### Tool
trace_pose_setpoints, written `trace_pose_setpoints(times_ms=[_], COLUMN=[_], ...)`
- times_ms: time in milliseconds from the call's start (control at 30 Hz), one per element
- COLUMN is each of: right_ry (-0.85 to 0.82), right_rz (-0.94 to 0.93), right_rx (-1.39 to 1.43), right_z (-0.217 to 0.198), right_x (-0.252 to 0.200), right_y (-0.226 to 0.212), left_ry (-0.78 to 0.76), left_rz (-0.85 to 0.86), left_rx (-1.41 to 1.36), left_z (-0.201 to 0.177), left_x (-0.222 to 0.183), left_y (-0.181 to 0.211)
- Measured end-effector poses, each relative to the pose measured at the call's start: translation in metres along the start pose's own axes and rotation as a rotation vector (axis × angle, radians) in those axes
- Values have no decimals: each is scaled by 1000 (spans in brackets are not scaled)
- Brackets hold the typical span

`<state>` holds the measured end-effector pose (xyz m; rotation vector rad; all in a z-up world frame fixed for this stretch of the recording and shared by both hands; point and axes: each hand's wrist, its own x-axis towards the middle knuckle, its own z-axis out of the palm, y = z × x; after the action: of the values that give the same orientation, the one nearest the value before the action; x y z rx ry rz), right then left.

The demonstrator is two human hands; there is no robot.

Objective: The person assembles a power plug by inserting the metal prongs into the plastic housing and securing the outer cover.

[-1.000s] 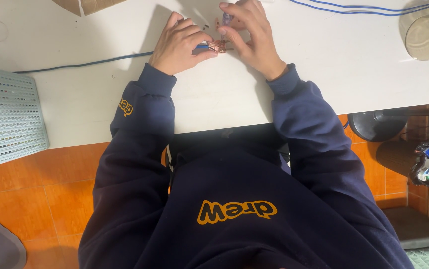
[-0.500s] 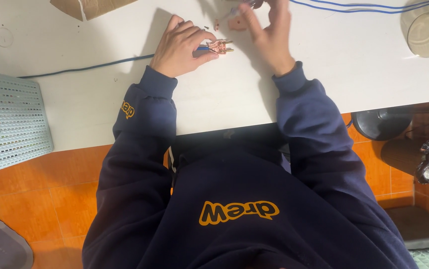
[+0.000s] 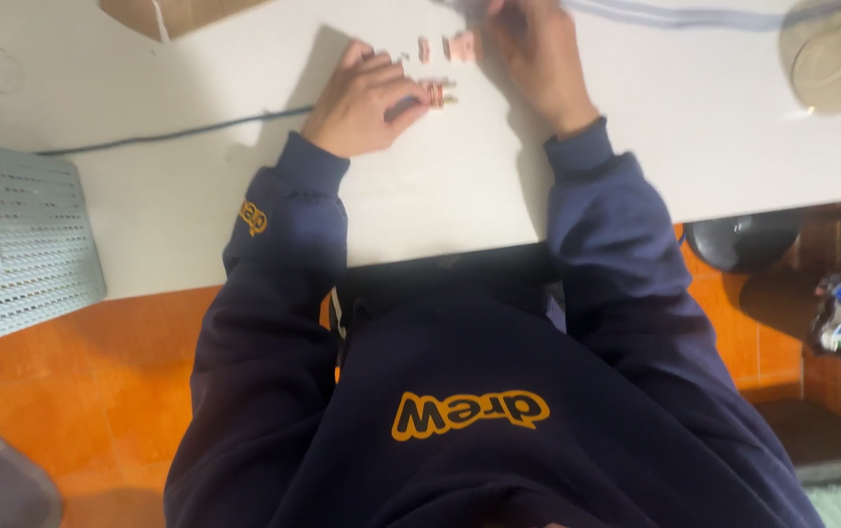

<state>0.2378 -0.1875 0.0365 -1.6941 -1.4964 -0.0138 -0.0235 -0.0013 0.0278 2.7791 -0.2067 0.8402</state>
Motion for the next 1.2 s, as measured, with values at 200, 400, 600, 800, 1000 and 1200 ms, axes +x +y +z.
trace_pose_setpoints(times_ms=[200, 400, 600, 800, 1000, 1200], right_ry=[-67, -29, -107, -175, -212, -205], right_rz=[-80, -111, -73, -124, -110, -142], right_rx=[-29, -94, -145, -97, -101, -104], right_z=[-4, -7, -10, -7, 6, 10], right_x=[8, -3, -26, -13, -30, -32], right_y=[-16, -19, -40, -73, -42, -41], left_ry=[-40, -24, 4, -29, -65, -84], left_rz=[-46, -40, -64, -63, -75, -92], left_rx=[-37, -35, -122, -98, -102, -112], left_z=[-1, 4, 12, 18, 19, 26], left_x=[1, 0, -3, -7, -10, -13], left_y=[3, -1, -6, -10, -9, -7])
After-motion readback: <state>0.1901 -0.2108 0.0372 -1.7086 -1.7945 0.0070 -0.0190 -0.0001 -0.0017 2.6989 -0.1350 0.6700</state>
